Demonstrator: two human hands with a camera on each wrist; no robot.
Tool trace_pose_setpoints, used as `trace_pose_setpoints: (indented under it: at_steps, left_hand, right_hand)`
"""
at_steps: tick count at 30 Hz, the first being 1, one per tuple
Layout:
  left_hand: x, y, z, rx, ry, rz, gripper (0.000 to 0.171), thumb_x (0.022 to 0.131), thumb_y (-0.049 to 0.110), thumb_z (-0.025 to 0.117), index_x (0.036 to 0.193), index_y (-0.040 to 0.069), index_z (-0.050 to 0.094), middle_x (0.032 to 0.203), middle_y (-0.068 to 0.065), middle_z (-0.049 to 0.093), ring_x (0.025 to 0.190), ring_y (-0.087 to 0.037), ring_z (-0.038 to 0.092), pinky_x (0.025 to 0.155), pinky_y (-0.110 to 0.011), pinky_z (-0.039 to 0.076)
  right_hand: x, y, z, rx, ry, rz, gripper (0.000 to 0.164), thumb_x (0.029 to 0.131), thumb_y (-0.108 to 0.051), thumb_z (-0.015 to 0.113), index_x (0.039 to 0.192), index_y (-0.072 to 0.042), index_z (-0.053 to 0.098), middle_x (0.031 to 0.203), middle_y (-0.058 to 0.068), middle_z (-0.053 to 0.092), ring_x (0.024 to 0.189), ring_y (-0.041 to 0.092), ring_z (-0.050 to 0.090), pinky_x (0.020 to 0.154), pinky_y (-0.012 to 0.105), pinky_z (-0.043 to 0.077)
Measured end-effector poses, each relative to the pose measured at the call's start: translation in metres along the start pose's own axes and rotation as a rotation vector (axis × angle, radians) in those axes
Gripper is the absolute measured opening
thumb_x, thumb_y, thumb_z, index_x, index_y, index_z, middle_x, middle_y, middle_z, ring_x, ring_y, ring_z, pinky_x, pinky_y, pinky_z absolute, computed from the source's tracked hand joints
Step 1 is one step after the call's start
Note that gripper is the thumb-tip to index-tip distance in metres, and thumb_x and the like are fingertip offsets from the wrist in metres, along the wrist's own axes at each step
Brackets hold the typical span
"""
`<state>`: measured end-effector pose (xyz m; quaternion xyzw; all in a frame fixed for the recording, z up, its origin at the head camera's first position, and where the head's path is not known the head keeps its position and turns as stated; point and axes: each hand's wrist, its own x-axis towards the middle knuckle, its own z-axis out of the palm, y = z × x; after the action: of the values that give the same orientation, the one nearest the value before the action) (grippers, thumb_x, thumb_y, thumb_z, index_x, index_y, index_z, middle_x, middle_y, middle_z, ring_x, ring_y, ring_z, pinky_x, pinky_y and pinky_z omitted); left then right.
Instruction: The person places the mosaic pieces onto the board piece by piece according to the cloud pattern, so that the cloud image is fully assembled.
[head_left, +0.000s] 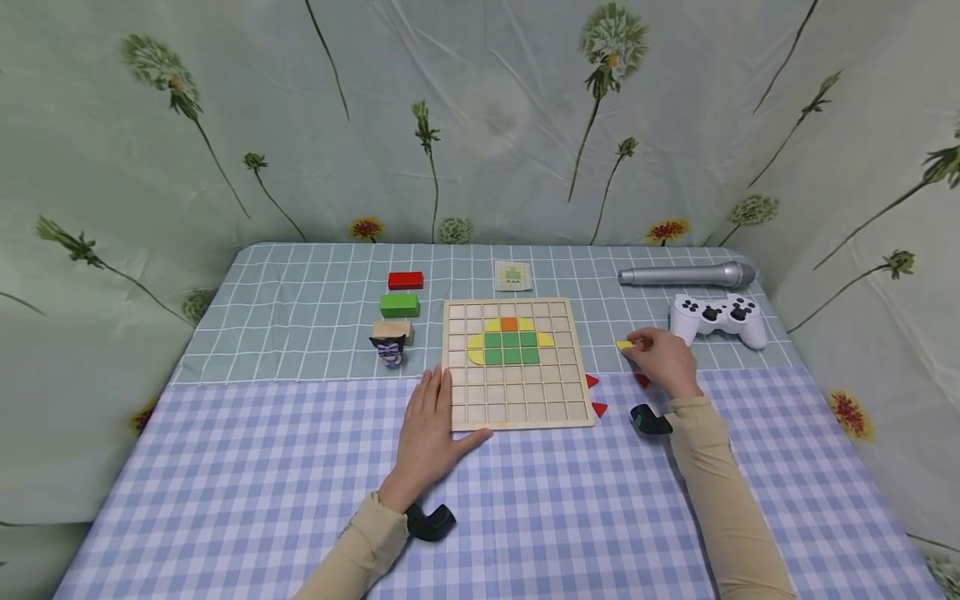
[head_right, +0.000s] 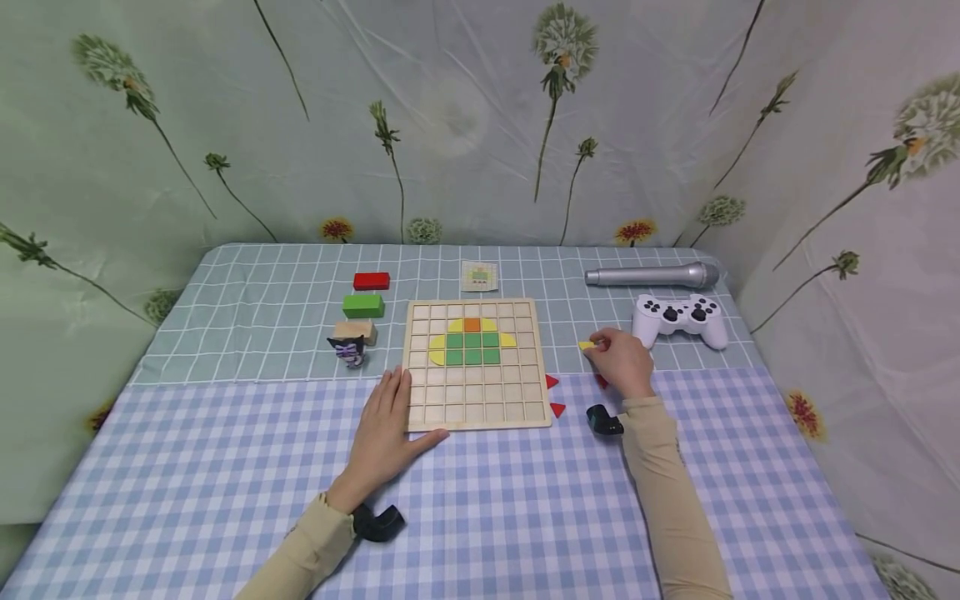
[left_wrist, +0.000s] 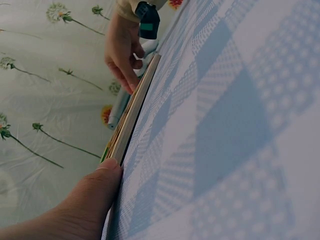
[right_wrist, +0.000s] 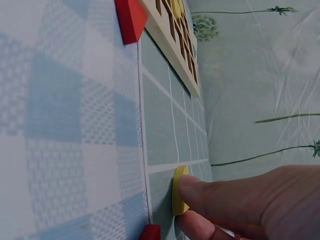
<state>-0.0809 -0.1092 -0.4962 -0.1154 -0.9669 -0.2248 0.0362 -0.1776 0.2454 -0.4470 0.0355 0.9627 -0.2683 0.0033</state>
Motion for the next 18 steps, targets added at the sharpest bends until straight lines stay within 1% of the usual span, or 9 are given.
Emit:
trace_pose_setpoints:
  at_steps: [4, 10, 13, 15, 18]
  left_hand:
    - [0.0, -0.001, 0.0, 0.001, -0.001, -0.003, 0.107, 0.08, 0.065, 0.062, 0.149, -0.003, 0.016, 0.155, -0.02, 0.014, 0.143, -0.03, 0.005, 0.114, -0.042, 0.008]
    - [-0.001, -0.001, 0.0, 0.002, 0.0, -0.005, 0.108, 0.079, 0.064, 0.062, 0.149, -0.003, 0.016, 0.155, -0.019, 0.014, 0.143, -0.03, 0.005, 0.114, -0.043, 0.008]
    - [-0.001, -0.001, 0.0, 0.002, -0.001, -0.006, 0.108, 0.079, 0.064, 0.062, 0.149, -0.003, 0.016, 0.155, -0.019, 0.014, 0.143, -0.03, 0.005, 0.114, -0.043, 0.008]
    - [-0.001, 0.0, 0.0, 0.001, -0.003, -0.008, 0.108, 0.079, 0.064, 0.062, 0.15, -0.003, 0.016, 0.155, -0.019, 0.014, 0.143, -0.03, 0.005, 0.114, -0.042, 0.008]
    - [-0.001, 0.0, 0.0, -0.002, -0.009, -0.011, 0.108, 0.079, 0.065, 0.062, 0.15, -0.002, 0.016, 0.155, -0.019, 0.013, 0.143, -0.03, 0.005, 0.114, -0.042, 0.007]
  right_hand:
    - [-0.001, -0.002, 0.0, -0.001, 0.013, 0.029, 0.029, 0.083, -0.017, 0.07, 0.102, 0.005, 0.069, 0.086, 0.015, 0.068, 0.07, 0.027, 0.06, 0.056, 0.035, 0.042]
    - [-0.002, -0.002, 0.003, 0.043, 0.013, 0.018, 0.025, 0.083, -0.016, 0.07, 0.102, 0.0, 0.066, 0.091, 0.015, 0.066, 0.075, 0.029, 0.06, 0.056, 0.035, 0.04]
    - [-0.002, -0.003, 0.007, 0.079, 0.002, -0.026, 0.022, 0.085, -0.015, 0.069, 0.102, -0.003, 0.064, 0.092, 0.015, 0.065, 0.07, 0.026, 0.058, 0.053, 0.033, 0.039]
    - [-0.001, -0.004, 0.011, 0.101, 0.008, -0.078, 0.02, 0.085, -0.012, 0.068, 0.102, -0.004, 0.064, 0.092, 0.015, 0.064, 0.066, 0.024, 0.056, 0.051, 0.032, 0.039]
    - [0.0, -0.008, 0.016, 0.16, 0.026, -0.167, 0.017, 0.086, -0.009, 0.068, 0.101, -0.002, 0.067, 0.091, 0.015, 0.064, 0.065, 0.021, 0.053, 0.054, 0.031, 0.04]
